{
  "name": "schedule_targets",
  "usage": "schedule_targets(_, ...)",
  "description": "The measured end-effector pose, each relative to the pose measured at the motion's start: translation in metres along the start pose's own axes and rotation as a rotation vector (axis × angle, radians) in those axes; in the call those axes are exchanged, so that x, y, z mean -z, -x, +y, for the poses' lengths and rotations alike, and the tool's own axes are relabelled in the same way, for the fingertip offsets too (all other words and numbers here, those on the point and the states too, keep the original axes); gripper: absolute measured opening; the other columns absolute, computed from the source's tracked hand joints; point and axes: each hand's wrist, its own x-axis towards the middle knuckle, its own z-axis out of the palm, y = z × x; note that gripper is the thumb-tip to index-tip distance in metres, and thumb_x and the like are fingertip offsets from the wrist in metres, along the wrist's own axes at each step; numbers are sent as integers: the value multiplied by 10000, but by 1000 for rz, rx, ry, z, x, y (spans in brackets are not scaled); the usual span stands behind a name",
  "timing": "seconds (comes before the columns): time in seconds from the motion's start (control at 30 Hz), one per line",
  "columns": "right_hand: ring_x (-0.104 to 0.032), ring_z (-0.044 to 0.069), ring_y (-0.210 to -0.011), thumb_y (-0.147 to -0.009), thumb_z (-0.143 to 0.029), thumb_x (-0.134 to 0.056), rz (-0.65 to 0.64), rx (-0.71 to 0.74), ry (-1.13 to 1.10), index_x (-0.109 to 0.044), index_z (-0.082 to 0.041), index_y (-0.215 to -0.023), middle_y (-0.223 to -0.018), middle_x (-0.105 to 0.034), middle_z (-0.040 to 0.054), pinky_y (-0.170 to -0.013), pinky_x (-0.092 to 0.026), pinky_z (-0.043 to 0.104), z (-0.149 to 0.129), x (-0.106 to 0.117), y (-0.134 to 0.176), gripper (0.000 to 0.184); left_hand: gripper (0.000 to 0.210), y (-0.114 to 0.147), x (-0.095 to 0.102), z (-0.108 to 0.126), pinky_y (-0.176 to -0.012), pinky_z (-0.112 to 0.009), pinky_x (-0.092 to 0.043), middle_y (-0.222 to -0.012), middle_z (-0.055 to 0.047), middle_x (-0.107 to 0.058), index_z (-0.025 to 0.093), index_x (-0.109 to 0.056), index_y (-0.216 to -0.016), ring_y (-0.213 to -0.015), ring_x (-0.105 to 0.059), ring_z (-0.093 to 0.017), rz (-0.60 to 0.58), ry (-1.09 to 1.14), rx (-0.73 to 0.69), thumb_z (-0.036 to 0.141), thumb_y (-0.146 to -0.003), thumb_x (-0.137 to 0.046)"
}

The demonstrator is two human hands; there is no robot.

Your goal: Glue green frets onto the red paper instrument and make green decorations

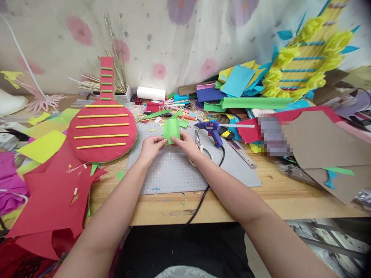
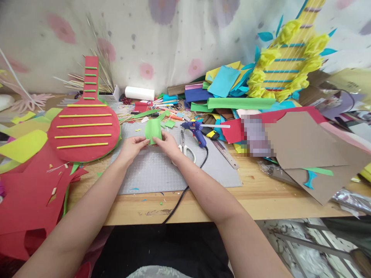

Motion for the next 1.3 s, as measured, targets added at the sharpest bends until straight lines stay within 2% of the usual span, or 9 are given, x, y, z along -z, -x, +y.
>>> schedule_targets(0.17, -603, 151, -704, -626, -398, -678, 26, 21, 13, -524, -204, -774, -746, -616, -12, -689, -527, 337, 6, -1, 0, 288, 245, 0, 1, 1, -612, -251, -398, -625, -8, -647, 139, -666, -653, -564, -529, -108, 46, -26, -20, 253, -481, -800)
schedule_targets(0.33, -628, 201, -810, -601, -430, -698, 32, 5, 2, -525, -192, -773, -777, -626, 16, -738, -534, 393, 7, -2, -2, 341, 294, 1, 1, 2, -580, -242, -380, -598, 2, -620, 132, -637, -640, -534, -504, -95, 52, -37, -20, 286, -463, -815)
schedule_targets(0.53, -616, 179, -731, -558, -444, -727, 48, -23, -44, -486, -206, -705, -699, -599, -16, -661, -544, 365, 4, -4, -1, 369, 346, 2, -1, 4, -551, -240, -376, -573, 6, -594, 130, -607, -607, -516, -488, -90, 34, -20, -9, 327, -428, -829)
schedule_targets(0.7, -606, 154, -683, -564, -441, -727, 51, -37, -51, -467, -209, -705, -662, -567, -39, -666, -539, 345, 2, -3, 0, 376, 364, 1, 0, 3, -544, -245, -389, -575, 1, -598, 133, -611, -607, -510, -501, -94, 14, -8, -1, 357, -421, -830)
schedule_targets(0.87, -592, 120, -655, -567, -411, -737, 3, -2, -96, -433, -217, -762, -690, -576, -51, -694, -525, 313, 2, -3, -3, 410, 347, -1, -2, 5, -595, -257, -435, -597, -3, -613, 134, -605, -608, -540, -536, -99, 31, 147, 33, 333, -427, -824)
schedule_targets(1.0, -614, 111, -683, -520, -323, -777, -33, 25, -134, -389, -231, -864, -753, -611, -50, -718, -511, 296, 3, -6, -2, 526, 322, 0, -11, 6, -656, -264, -456, -640, 4, -621, 148, -591, -634, -606, -572, -108, 23, 329, -9, 328, -470, -802)
schedule_targets(1.17, -611, 105, -615, -482, -292, -791, 51, 8, -126, -338, -240, -914, -666, -582, -96, -665, -502, 276, 4, -5, -3, 629, 351, 1, -24, 1, -655, -261, -465, -639, 13, -627, 155, -585, -654, -597, -568, -102, 30, 389, -27, 335, -448, -806)
schedule_targets(1.3, -615, 112, -606, -492, -310, -780, 86, 12, -86, -330, -244, -944, -658, -578, -106, -658, -504, 283, 5, -4, -4, 641, 371, 0, -26, -2, -647, -260, -469, -593, 32, -605, 157, -555, -617, -566, -557, -92, 53, 383, -37, 334, -418, -814)
